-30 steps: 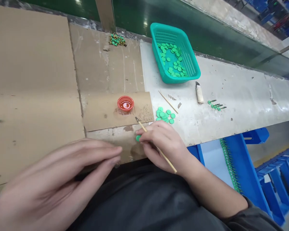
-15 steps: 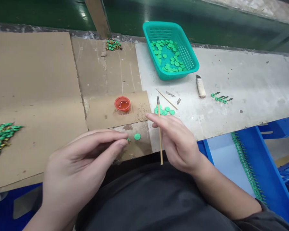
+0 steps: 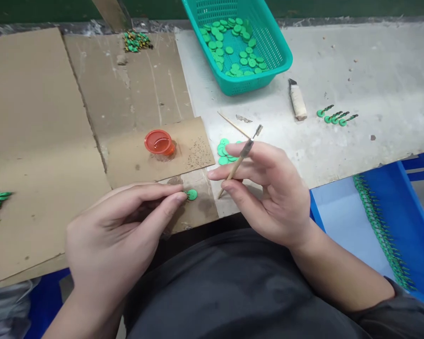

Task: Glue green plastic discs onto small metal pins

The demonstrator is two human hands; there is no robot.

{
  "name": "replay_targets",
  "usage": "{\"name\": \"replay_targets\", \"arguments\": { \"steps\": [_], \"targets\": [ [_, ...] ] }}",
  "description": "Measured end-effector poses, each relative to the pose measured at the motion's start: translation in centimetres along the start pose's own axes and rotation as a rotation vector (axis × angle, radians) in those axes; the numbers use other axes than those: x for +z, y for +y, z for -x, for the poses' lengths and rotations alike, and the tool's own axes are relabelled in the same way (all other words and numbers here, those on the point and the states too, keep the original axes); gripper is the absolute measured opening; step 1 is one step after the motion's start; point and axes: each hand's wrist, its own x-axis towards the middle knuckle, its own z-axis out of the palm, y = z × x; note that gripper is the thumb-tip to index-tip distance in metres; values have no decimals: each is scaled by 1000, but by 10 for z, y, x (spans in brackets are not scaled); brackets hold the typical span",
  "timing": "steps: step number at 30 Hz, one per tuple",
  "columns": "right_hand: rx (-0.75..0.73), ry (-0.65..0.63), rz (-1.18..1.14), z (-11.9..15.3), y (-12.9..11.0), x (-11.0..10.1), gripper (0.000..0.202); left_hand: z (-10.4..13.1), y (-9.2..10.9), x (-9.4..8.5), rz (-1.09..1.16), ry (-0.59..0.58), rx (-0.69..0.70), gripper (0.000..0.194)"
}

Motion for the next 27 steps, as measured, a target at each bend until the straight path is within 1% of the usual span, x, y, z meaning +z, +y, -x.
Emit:
{"name": "replay_targets", "arguments": {
  "steps": [4, 8, 12, 16, 19, 24, 27],
  "targets": [
    [64, 25, 7, 4, -1, -1, 29, -1, 2, 4, -15, -1, -29, 29],
    [67, 37, -1, 6, 0, 0, 28, -1, 4, 5, -24, 15, -43, 32],
    [46, 45, -20, 5, 0, -1, 25, 0, 4, 4, -43, -11, -20, 28],
    [61, 46, -51, 5, 0, 0, 22, 0, 4, 4, -53, -12, -1, 26],
    [54, 50, -52, 5, 1, 0, 23, -1, 4, 4, -65, -22, 43, 21],
    [29, 17, -1, 3, -1, -6, 23, -3, 5, 4, -100, -47, 175, 8],
    [20, 13, 10, 3, -1, -8, 20, -2, 7, 6, -124, -38, 234, 7]
  ]
}}
